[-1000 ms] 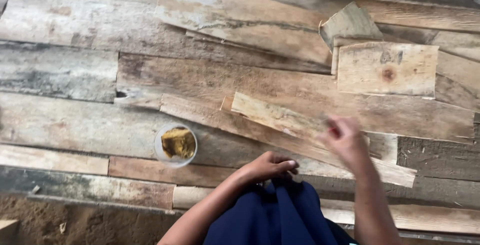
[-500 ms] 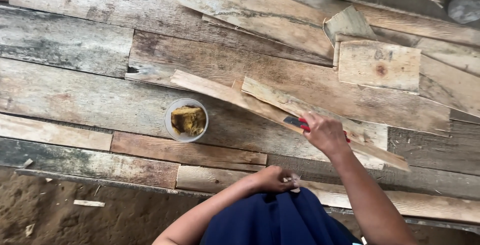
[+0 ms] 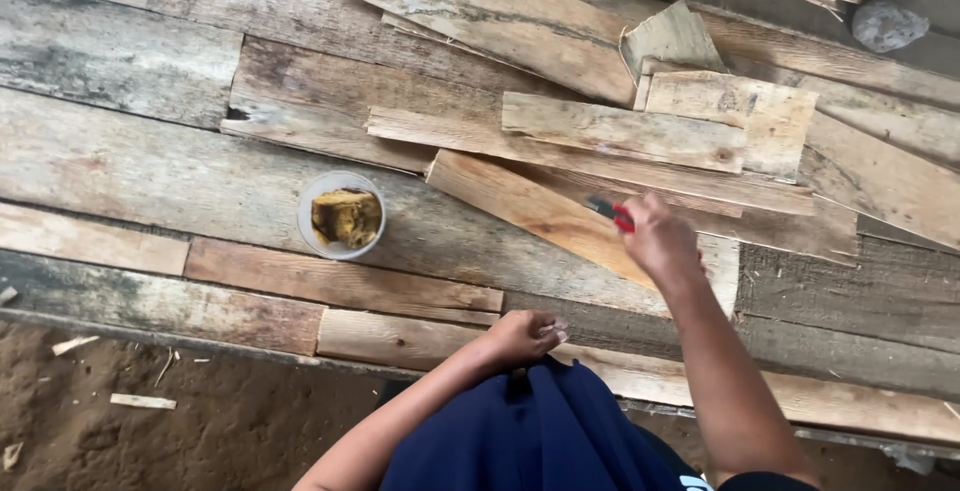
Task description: The person uses a red utility knife to cut thin wooden strips on a wooden workbench. They repeatedly position, cut, and stack the strips, occasionally moving other pieces aside to access the work area.
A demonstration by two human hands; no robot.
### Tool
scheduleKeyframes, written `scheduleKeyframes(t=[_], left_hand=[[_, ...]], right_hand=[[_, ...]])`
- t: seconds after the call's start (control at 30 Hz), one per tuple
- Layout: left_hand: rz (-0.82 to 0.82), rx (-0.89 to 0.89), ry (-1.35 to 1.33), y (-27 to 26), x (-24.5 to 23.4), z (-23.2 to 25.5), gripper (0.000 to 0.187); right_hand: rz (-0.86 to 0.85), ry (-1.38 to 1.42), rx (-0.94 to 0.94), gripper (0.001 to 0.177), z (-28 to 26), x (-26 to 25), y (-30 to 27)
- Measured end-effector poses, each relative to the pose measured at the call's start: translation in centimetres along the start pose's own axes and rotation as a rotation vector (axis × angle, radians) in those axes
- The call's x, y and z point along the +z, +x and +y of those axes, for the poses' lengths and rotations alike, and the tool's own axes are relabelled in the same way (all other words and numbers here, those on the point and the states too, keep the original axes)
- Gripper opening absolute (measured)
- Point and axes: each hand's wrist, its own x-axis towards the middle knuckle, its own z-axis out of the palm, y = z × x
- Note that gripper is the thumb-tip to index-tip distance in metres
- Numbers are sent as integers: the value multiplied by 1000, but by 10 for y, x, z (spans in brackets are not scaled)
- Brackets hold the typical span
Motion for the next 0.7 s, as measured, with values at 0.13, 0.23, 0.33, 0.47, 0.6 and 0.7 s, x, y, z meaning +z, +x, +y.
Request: scheduleKeyframes(t=[0.13, 0.23, 0.33, 0.47, 0.6, 0.7], left_hand=[[36, -72, -57, 7, 36, -6, 41], [62, -68, -70, 10, 47, 11, 42], [44, -68, -61, 20, 77, 10, 43], [60, -82, -33, 25, 93, 27, 47], [141, -26, -40, 25, 101, 49, 40], [197, 6, -46, 26, 110, 60, 39]], right_hand=[[-250, 113, -45, 78, -11, -26, -59], [-236, 131, -125, 84, 11, -12, -52], [-186, 149, -189, 86, 22, -11, -51], [-95, 176, -236, 84, 53, -36, -42], [-6, 166, -173, 53, 142, 28, 37], [104, 105, -86, 43, 160, 45, 77]])
